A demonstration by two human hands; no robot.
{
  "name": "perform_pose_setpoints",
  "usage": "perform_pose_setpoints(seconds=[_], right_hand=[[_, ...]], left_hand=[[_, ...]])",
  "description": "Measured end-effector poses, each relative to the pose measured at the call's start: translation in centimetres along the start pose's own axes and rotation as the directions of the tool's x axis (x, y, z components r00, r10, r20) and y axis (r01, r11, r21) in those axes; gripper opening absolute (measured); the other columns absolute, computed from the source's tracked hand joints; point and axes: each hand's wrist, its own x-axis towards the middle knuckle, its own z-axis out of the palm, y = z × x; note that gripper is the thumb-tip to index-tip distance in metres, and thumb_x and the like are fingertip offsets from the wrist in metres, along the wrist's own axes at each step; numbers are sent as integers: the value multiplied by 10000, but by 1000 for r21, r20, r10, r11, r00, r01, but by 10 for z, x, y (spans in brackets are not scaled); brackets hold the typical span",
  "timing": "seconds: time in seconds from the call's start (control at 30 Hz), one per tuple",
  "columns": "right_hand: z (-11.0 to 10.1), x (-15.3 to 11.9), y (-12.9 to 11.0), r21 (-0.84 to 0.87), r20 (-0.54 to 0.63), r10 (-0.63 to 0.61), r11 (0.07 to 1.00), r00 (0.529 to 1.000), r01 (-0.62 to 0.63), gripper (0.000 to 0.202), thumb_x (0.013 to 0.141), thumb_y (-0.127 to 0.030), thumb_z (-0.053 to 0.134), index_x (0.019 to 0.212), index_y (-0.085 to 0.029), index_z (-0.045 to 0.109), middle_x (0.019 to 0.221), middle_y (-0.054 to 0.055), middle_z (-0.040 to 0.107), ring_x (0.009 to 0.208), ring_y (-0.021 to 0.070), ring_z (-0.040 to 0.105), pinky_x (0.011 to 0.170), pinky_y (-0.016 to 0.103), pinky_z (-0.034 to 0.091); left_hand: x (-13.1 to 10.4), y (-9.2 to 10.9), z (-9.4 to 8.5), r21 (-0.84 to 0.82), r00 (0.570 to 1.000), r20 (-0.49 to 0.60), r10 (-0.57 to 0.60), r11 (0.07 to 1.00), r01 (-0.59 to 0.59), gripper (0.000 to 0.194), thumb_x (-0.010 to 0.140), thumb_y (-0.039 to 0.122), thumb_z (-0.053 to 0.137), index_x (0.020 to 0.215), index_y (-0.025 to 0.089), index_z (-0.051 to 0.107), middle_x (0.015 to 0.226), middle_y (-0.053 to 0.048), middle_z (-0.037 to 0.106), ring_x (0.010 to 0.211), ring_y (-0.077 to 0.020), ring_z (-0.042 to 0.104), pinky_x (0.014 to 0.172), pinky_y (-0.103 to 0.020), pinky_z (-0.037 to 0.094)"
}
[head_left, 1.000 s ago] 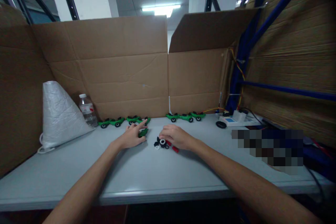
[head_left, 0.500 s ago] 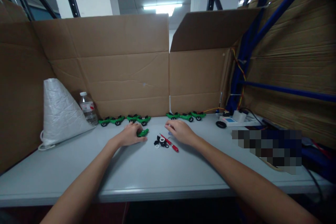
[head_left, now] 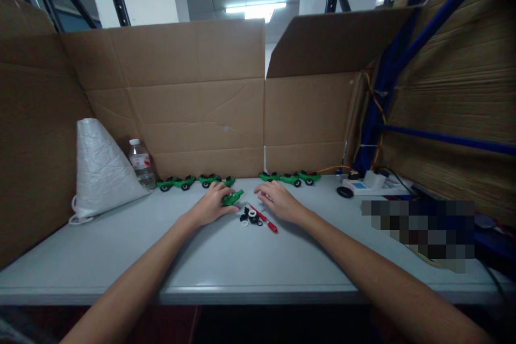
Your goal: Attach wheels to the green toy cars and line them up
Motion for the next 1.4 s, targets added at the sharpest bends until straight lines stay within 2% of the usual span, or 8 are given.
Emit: perform_pose_setpoints(seconds=[0.17, 0.27, 0.37, 0.57, 0.8, 1.03, 1.23, 1.4], right_hand=[[3, 0, 0, 11, 20, -89, 996, 996, 89, 200, 1061, -230, 531, 1175, -211, 695, 1148, 88, 702, 1041, 237, 567, 959, 377, 409], [3, -1, 2, 14, 65, -112, 994, 992, 111, 177, 1054, -271, 564, 1118, -213, 719, 1101, 86, 709, 1008, 235, 572, 949, 381, 407], [4, -2, 3, 32, 86, -127, 992, 988, 125, 204, 1063, -256, 546, 1146, -211, 727, 1105, 85, 721, 1016, 232, 582, 961, 383, 404], [7, -1, 1, 36, 98, -102, 994, 990, 99, 291, 1066, -195, 503, 1254, -206, 725, 1186, 104, 729, 1100, 239, 590, 1004, 389, 410], [6, -2, 4, 15, 122, -66, 998, 990, 64, 355, 1039, -136, 490, 1301, -212, 717, 1232, 105, 734, 1166, 242, 587, 1028, 390, 411], [14, -2, 8, 30, 139, -65, 998, 988, 61, 471, 972, -36, 470, 1330, -229, 708, 1274, 86, 732, 1211, 227, 591, 1049, 370, 395], [16, -2, 12, 43, 137, -66, 997, 988, 60, 527, 930, -3, 467, 1349, -222, 700, 1300, 87, 725, 1231, 227, 582, 1060, 368, 387], [13, -1, 10, 46, 151, -68, 997, 986, 62, 543, 935, -2, 455, 1360, -242, 694, 1290, 78, 729, 1218, 229, 585, 1047, 367, 394]], left_hand=[[2, 3, 3, -27, 999, -44, 10, 1000, -12, 554, 906, 632, 686, 1290, 232, 668, 1200, -107, 644, 1168, -310, 530, 1022, -446, 456], [0, 0, 3, -62, 999, -36, -29, 998, 27, 503, 910, 612, 693, 1223, 218, 665, 1150, -95, 672, 1131, -302, 545, 986, -438, 475], [-2, -1, 4, -90, 998, -25, -62, 994, 60, 463, 899, 615, 702, 1128, 215, 657, 1116, -89, 681, 1092, -297, 555, 950, -428, 485], [-2, 3, 1, -122, 995, 34, -88, 988, 92, 493, 871, 658, 705, 1087, 216, 664, 1079, -90, 685, 1089, -303, 558, 918, -405, 486], [-1, 4, 2, -164, 994, 92, -67, 983, 81, 542, 901, 674, 654, 1189, 217, 678, 1142, -113, 686, 1135, -308, 566, 975, -416, 485], [-1, -1, 9, -160, 991, 99, -89, 982, 104, 580, 918, 646, 651, 1309, 216, 631, 1265, -125, 665, 1244, -316, 553, 1058, -422, 470], [-3, -8, -1, -135, 994, 104, -45, 989, 59, 624, 874, 647, 711, 1330, 229, 627, 1397, -140, 613, 1320, -337, 491, 1109, -463, 423], [-4, -11, -8, -128, 985, 134, -105, 984, 123, 519, 905, 597, 690, 1284, 245, 649, 1261, -96, 666, 1216, -317, 530, 1043, -427, 445]])
